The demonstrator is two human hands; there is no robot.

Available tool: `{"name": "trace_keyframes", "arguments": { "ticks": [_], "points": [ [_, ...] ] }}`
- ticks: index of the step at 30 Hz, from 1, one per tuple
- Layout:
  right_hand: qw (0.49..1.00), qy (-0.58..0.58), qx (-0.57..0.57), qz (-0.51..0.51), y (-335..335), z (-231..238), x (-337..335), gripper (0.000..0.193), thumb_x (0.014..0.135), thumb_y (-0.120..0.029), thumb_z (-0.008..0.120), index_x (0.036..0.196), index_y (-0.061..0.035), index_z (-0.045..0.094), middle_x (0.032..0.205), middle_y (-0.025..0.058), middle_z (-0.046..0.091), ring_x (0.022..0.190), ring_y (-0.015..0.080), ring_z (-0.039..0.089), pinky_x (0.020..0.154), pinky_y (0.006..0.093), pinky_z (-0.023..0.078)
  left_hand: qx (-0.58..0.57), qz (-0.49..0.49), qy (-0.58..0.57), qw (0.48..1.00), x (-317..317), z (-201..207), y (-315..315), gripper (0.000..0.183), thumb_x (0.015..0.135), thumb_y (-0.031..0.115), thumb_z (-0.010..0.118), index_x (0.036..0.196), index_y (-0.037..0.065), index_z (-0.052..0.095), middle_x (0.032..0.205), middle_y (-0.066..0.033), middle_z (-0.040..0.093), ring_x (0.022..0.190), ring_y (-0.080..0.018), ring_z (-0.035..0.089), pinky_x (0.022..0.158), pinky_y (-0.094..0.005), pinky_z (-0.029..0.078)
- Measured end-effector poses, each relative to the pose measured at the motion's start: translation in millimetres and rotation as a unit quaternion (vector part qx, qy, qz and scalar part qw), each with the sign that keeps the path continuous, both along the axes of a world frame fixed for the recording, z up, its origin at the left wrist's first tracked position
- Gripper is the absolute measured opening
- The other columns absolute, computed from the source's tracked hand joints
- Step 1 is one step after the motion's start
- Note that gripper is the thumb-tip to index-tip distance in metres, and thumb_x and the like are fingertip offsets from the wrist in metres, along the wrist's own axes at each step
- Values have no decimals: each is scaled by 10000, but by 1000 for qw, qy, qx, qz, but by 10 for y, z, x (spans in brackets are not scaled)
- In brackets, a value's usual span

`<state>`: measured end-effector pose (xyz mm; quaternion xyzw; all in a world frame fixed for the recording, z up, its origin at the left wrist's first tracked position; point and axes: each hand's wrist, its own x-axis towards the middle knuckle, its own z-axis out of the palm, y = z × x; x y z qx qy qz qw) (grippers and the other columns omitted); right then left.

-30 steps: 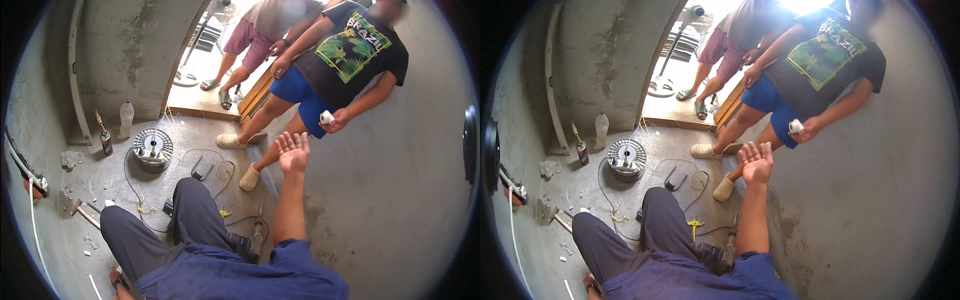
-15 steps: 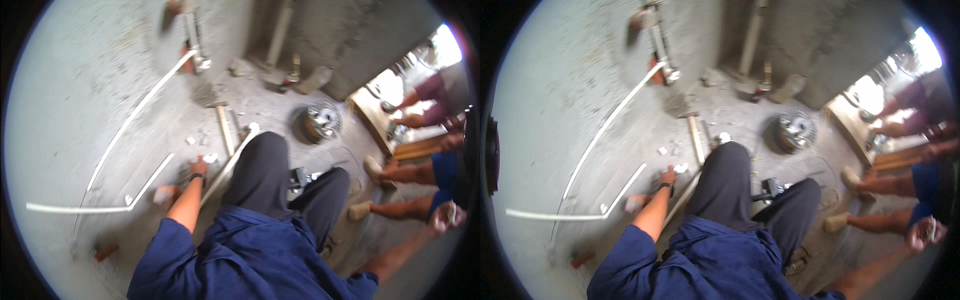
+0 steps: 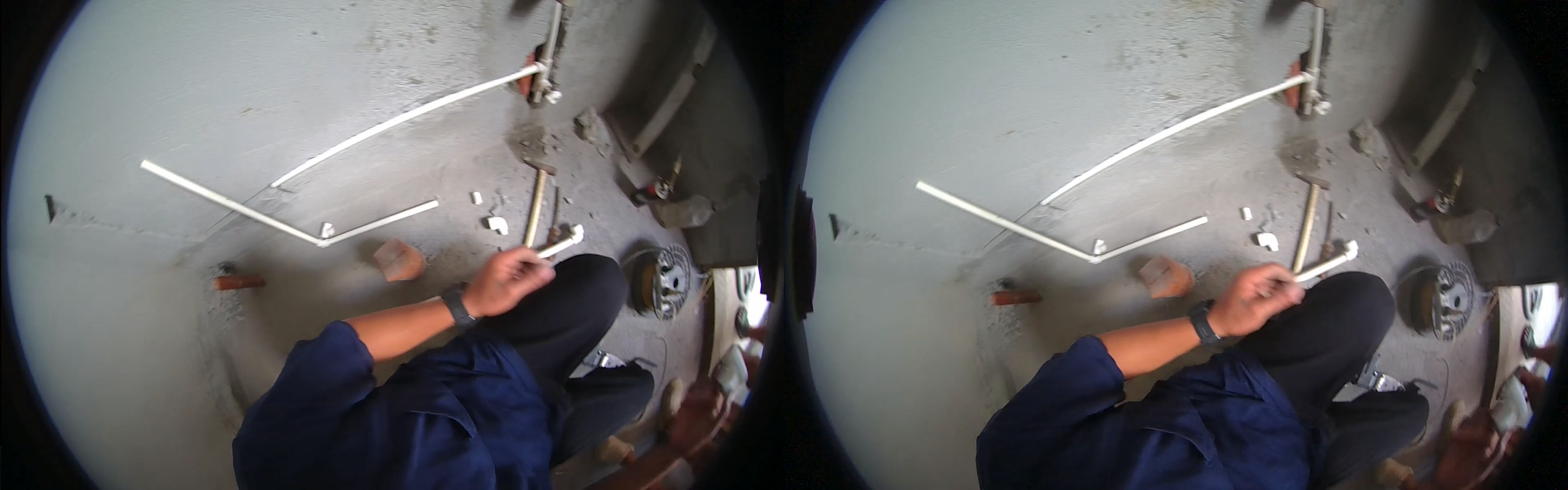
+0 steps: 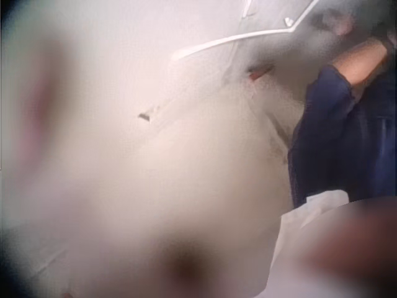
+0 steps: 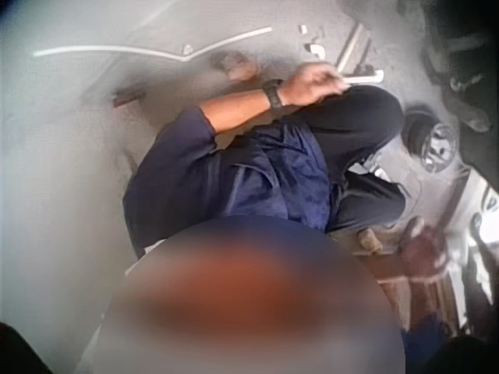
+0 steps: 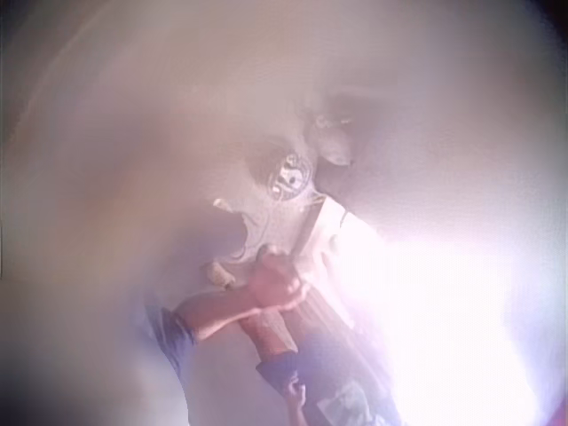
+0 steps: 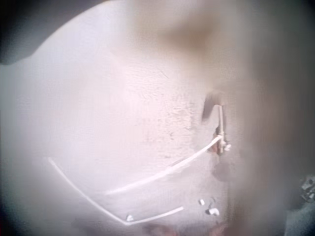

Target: The person moves a fan, then sits on the floor to assemble and install white PVC pipes and fittings. They use a pipe cutter and a power drill to cut pipes and secure them to the wall.

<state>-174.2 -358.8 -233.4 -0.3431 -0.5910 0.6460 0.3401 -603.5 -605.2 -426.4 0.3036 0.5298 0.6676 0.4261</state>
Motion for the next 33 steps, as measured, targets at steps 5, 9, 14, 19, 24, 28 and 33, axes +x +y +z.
{"name": "trace_keyframes", "arguments": {
  "ticks": [5, 9, 14, 19, 24, 28, 33],
  "points": [
    [991, -132, 30, 8, -515, -681, -1884, 449, 972, -274, 670, 1212, 95, 583, 879, 138, 657, 721, 197, 596, 656, 319, 488, 70, -161, -160, 971, 353, 1020, 619, 731, 1018, 242, 688, 1567, -38, 295, 1370, -118, 525, 1216, -154, 550, 1018, -318, 496],
    [795, -271, 493, 225, -90, -292, -2582, 350, 758, -279, 851, 859, -15, 644, 742, 157, 581, 711, 364, 612, 670, 448, 488, -14, -80, -30, 996, 366, 1114, 1113, 601, 1012, 226, 699, 1493, -20, 435, 1137, -48, 642, 1028, -88, 602, 922, -278, 512],
    [790, -286, 399, 366, 972, -348, -2402, 529, 717, -419, 885, 980, 3, 704, 815, 190, 678, 818, 403, 662, 744, 486, 522, -67, -92, -112, 987, 41, 1027, 1472, 461, 1065, 148, 578, 1498, 32, 470, 1270, -72, 645, 1115, -156, 641, 912, -346, 578],
    [836, -425, 262, 228, 1844, -1054, -1827, 382, 845, -283, 820, 1042, 22, 700, 751, 207, 657, 663, 338, 655, 655, 425, 511, -288, 102, 20, 952, -447, 675, 1358, 361, 1003, 235, 696, 1287, 19, 640, 1033, -45, 675, 887, -162, 696, 758, -305, 595],
    [820, -527, 151, 165, 1592, -1729, -925, 441, 865, -367, 797, 1049, 26, 726, 869, 239, 731, 817, 395, 725, 736, 434, 564, -576, -53, 152, 802, -404, 387, 203, 423, 852, 330, 854, 1109, 18, 728, 893, -27, 713, 860, -147, 674, 756, -311, 550],
    [840, -514, -21, 171, 638, -1970, 86, 454, 894, -415, 764, 969, 32, 739, 780, 223, 727, 757, 365, 738, 718, 444, 567, -718, -243, 258, 599, -76, 1182, -1356, 669, 715, 478, 917, 1153, 3, 746, 1082, -196, 753, 1006, -320, 723, 906, -416, 547],
    [726, -628, -213, 181, -614, -1717, 1282, 469, 881, -494, 740, 879, -24, 748, 758, 209, 723, 747, 360, 729, 695, 441, 558, -769, -205, 234, 559, 670, 2630, -3024, 672, 750, 486, 868, 1206, 9, 735, 1053, -228, 755, 957, -368, 737, 898, -439, 567]
  ]
}}
